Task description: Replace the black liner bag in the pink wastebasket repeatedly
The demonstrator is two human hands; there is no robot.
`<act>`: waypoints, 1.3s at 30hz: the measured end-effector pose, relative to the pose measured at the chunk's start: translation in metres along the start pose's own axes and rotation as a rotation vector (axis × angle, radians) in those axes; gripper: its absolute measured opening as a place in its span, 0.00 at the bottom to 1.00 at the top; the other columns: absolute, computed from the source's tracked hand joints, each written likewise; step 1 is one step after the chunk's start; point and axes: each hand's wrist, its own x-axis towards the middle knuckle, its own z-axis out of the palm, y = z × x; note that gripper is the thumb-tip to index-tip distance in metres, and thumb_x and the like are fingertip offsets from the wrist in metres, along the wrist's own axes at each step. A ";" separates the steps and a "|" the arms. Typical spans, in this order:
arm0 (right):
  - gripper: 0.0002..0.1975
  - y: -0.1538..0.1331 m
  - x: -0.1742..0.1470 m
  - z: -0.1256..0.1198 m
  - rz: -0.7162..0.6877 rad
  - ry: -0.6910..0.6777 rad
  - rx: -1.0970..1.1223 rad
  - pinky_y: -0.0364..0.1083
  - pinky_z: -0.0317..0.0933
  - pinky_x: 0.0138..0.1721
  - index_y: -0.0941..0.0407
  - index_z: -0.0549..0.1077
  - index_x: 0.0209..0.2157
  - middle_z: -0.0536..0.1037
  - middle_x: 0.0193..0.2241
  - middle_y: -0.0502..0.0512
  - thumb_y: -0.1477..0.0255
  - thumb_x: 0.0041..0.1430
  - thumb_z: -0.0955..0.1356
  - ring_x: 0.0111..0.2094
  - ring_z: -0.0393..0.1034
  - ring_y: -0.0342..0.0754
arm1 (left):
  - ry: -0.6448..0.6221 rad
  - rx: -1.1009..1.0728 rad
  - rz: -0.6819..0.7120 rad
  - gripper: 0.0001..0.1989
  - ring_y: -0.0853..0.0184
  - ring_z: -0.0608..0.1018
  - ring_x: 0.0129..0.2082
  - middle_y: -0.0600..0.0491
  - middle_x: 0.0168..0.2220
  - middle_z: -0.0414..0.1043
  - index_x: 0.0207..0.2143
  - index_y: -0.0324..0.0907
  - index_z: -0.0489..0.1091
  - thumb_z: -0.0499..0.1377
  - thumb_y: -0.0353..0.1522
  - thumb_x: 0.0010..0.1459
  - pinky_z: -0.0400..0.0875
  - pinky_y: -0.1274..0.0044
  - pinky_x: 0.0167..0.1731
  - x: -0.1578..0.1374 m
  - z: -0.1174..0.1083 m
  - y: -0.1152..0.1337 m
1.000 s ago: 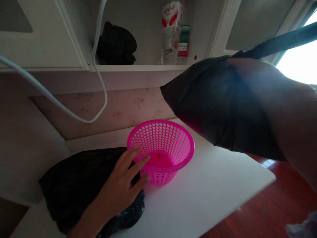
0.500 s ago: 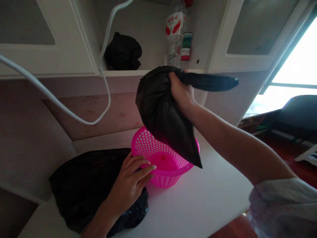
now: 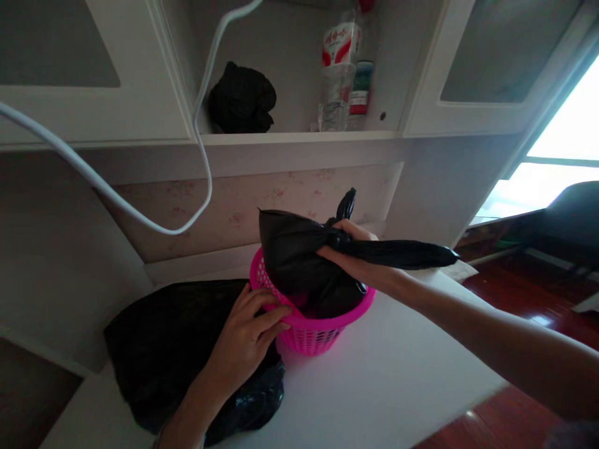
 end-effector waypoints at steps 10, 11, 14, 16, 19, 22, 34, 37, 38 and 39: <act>0.36 -0.008 0.024 0.026 0.074 -0.967 -0.755 0.57 0.70 0.40 0.62 0.85 0.34 0.83 0.30 0.70 0.40 0.56 0.68 0.39 0.80 0.67 | -0.041 -0.027 -0.039 0.11 0.58 0.77 0.53 0.49 0.48 0.76 0.50 0.52 0.79 0.62 0.35 0.68 0.65 0.52 0.65 0.005 -0.006 0.004; 0.35 -0.004 0.029 0.034 0.089 -1.019 -0.736 0.57 0.70 0.39 0.62 0.84 0.31 0.82 0.27 0.68 0.41 0.54 0.70 0.36 0.80 0.66 | -0.064 -0.032 -0.068 0.11 0.57 0.77 0.54 0.49 0.49 0.76 0.50 0.53 0.79 0.62 0.36 0.67 0.66 0.52 0.64 0.005 -0.008 0.005; 0.33 0.007 0.040 0.045 0.118 -1.171 -0.638 0.53 0.70 0.34 0.62 0.82 0.25 0.80 0.22 0.62 0.42 0.51 0.73 0.29 0.79 0.59 | -0.126 -0.039 -0.146 0.12 0.57 0.78 0.56 0.51 0.51 0.78 0.51 0.54 0.79 0.63 0.39 0.67 0.61 0.50 0.67 0.005 -0.016 0.006; 0.30 0.011 0.045 0.040 0.094 -1.215 -0.534 0.50 0.70 0.33 0.60 0.83 0.28 0.82 0.25 0.58 0.44 0.51 0.74 0.29 0.78 0.55 | -0.100 -0.021 -0.173 0.10 0.60 0.81 0.52 0.53 0.49 0.80 0.49 0.52 0.79 0.62 0.38 0.68 0.52 0.48 0.70 0.008 -0.022 0.008; 0.24 0.013 0.048 0.022 0.006 -1.176 -0.378 0.44 0.68 0.37 0.56 0.83 0.42 0.85 0.37 0.52 0.55 0.49 0.79 0.38 0.79 0.51 | -0.015 0.008 -0.154 0.08 0.65 0.83 0.45 0.55 0.43 0.83 0.44 0.47 0.80 0.59 0.35 0.70 0.54 0.57 0.71 0.022 -0.029 0.019; 0.19 0.015 0.045 0.006 -0.047 -1.046 -0.339 0.42 0.65 0.37 0.57 0.80 0.47 0.85 0.39 0.52 0.68 0.53 0.78 0.40 0.78 0.49 | -0.054 0.012 -0.130 0.11 0.65 0.83 0.43 0.53 0.41 0.83 0.41 0.45 0.80 0.57 0.35 0.71 0.73 0.69 0.56 0.048 -0.030 0.034; 0.08 0.021 0.028 -0.006 -0.215 -0.735 -0.279 0.45 0.58 0.37 0.58 0.77 0.37 0.78 0.35 0.55 0.67 0.66 0.70 0.35 0.69 0.46 | -0.477 0.305 -0.316 0.17 0.47 0.86 0.39 0.45 0.38 0.85 0.37 0.43 0.82 0.64 0.47 0.62 0.78 0.61 0.39 0.121 0.008 0.042; 0.10 0.017 0.026 -0.002 -0.205 -0.719 -0.228 0.44 0.54 0.33 0.58 0.76 0.37 0.78 0.34 0.52 0.65 0.67 0.69 0.32 0.67 0.44 | -0.481 0.358 -0.341 0.18 0.44 0.85 0.38 0.42 0.36 0.85 0.37 0.42 0.83 0.63 0.47 0.64 0.77 0.59 0.38 0.119 0.015 0.044; 0.11 0.015 0.026 -0.001 -0.199 -0.696 -0.223 0.44 0.53 0.32 0.58 0.75 0.35 0.78 0.33 0.52 0.64 0.67 0.69 0.32 0.67 0.44 | -0.478 0.369 -0.343 0.16 0.44 0.85 0.40 0.41 0.38 0.85 0.39 0.41 0.82 0.63 0.44 0.64 0.77 0.58 0.39 0.118 0.016 0.043; 0.14 0.013 0.026 -0.001 -0.181 -0.669 -0.225 0.44 0.52 0.31 0.58 0.74 0.33 0.77 0.31 0.52 0.62 0.68 0.68 0.30 0.66 0.44 | -0.476 0.374 -0.343 0.14 0.44 0.85 0.42 0.40 0.41 0.84 0.42 0.40 0.82 0.63 0.41 0.64 0.77 0.59 0.41 0.117 0.016 0.041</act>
